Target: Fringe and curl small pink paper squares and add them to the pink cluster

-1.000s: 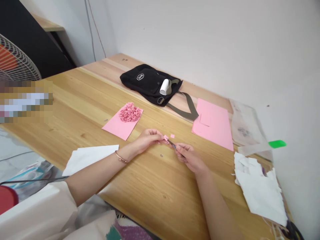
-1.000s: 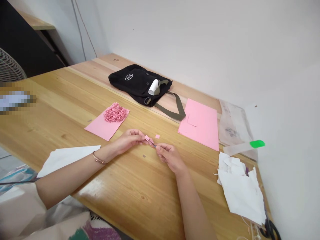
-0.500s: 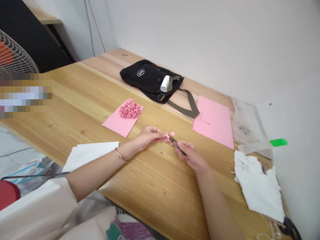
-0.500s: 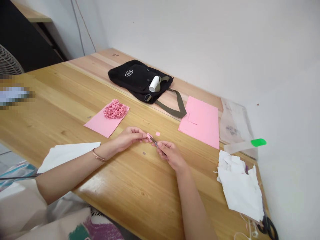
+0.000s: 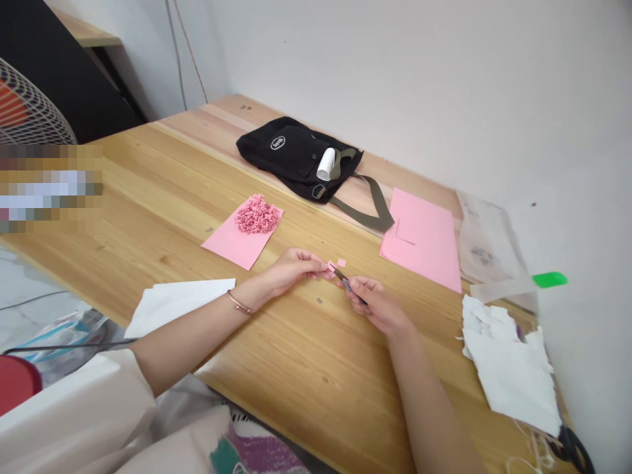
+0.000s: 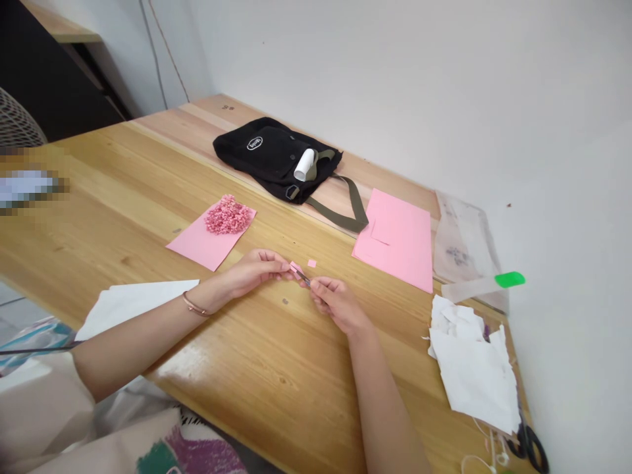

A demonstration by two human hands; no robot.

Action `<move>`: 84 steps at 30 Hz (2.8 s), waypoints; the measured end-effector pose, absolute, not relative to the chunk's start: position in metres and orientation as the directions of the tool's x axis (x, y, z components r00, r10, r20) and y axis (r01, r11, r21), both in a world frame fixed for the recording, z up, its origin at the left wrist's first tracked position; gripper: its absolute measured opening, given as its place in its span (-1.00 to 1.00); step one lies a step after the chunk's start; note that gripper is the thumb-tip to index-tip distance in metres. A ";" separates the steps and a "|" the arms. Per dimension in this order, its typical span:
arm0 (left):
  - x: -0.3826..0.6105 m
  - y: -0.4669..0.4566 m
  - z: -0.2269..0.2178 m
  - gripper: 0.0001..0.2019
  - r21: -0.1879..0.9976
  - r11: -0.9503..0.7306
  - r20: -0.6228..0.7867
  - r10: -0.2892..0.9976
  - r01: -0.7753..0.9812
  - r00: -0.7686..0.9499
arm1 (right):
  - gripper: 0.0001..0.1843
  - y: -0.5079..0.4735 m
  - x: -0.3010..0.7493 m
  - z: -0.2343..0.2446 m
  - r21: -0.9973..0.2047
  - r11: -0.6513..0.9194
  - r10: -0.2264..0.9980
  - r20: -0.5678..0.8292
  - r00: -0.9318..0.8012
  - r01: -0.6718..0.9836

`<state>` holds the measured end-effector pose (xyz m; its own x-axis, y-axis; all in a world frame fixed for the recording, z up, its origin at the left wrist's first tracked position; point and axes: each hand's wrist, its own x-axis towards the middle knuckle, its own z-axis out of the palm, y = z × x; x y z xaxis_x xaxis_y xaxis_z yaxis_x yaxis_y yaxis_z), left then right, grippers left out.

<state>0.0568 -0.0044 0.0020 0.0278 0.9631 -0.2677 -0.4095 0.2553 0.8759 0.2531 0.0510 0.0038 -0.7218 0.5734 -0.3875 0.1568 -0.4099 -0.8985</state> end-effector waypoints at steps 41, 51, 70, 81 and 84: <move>0.052 -0.004 0.000 -0.83 0.871 0.278 -0.256 0.961 -0.404 0.108 | -0.57 0.049 0.251 0.006 -0.898 -0.415 0.621 -0.396 -0.677 0.144; 0.051 -0.003 -0.001 -0.83 0.887 0.267 -0.242 0.964 -0.376 0.113 | -0.59 0.049 0.251 0.006 -0.893 -0.428 0.623 -0.402 -0.671 0.138; 0.053 -0.005 0.005 -0.84 0.873 0.289 -0.261 0.957 -0.393 0.123 | -0.57 0.049 0.250 0.006 -0.898 -0.418 0.644 -0.402 -0.651 0.140; 0.052 -0.004 0.002 -0.84 0.874 0.282 -0.265 0.959 -0.396 0.099 | -0.54 0.047 0.247 0.009 -0.899 -0.411 0.665 -0.411 -0.623 0.153; 0.053 -0.004 0.004 -0.82 0.869 0.292 -0.276 0.956 -0.398 0.099 | -0.53 0.046 0.247 0.010 -0.898 -0.408 0.669 -0.416 -0.616 0.163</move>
